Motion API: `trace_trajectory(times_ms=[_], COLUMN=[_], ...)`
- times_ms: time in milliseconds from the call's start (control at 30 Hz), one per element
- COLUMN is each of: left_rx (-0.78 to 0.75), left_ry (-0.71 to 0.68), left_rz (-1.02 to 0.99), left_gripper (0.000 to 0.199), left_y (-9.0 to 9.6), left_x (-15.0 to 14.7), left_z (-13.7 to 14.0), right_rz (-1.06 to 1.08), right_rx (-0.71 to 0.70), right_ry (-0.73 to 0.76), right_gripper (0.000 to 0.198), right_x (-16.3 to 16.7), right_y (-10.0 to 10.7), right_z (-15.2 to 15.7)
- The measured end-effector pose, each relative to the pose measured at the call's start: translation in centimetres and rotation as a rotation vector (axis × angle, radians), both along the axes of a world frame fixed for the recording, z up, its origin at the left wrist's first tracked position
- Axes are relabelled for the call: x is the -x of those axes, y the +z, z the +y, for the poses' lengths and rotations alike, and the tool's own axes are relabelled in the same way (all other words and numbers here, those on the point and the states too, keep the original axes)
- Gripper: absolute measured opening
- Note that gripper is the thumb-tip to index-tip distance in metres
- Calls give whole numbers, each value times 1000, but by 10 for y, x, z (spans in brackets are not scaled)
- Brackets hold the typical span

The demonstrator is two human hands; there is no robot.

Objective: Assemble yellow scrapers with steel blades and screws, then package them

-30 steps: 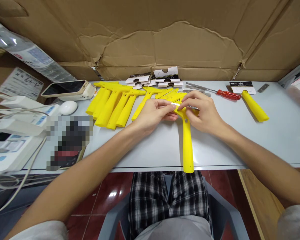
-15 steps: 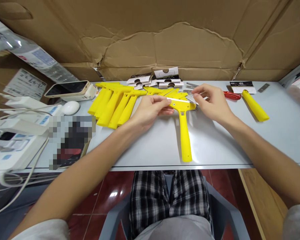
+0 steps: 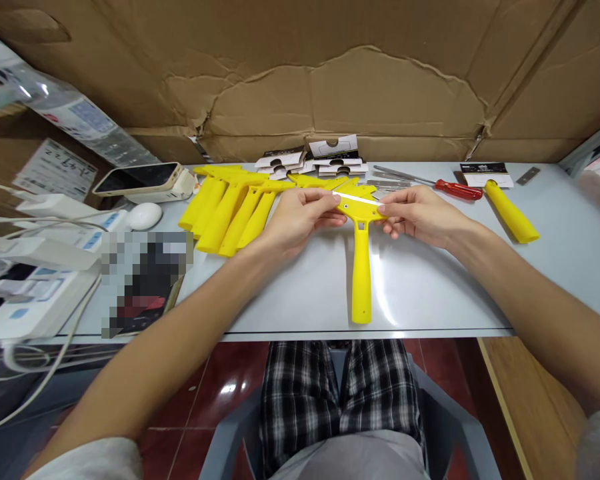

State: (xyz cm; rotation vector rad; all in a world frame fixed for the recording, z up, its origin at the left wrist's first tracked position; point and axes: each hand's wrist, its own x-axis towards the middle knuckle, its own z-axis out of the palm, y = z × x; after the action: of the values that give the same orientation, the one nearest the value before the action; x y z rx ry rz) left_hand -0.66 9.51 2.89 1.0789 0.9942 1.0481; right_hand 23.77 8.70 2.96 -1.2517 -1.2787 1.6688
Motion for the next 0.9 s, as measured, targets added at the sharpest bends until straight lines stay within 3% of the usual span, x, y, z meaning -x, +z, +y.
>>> trace_trajectory(times_ms=[233, 433, 533, 700, 767, 900], left_rx=[1, 4, -4, -171, -269, -491], left_ry=[-11, 25, 33, -133, -186, -149], left_rz=[17, -5, 19, 309, 423, 679], left_gripper=[15, 22, 42, 86, 90, 88], left_y=[-3, -4, 0, 7, 5, -4], left_x=[1, -2, -4, -2, 0, 2], left_z=[1, 2, -5, -20, -23, -23], right_rz=[12, -22, -18, 11, 11, -21], right_rx=[71, 60, 46, 20, 18, 52], right_ry=[136, 68, 12, -92, -71, -11], right_gripper=[43, 19, 16, 17, 18, 23], right_x=[-3, 3, 4, 5, 5, 8], right_y=[0, 4, 3, 1, 1, 3], right_z=[-3, -5, -3, -2, -3, -6])
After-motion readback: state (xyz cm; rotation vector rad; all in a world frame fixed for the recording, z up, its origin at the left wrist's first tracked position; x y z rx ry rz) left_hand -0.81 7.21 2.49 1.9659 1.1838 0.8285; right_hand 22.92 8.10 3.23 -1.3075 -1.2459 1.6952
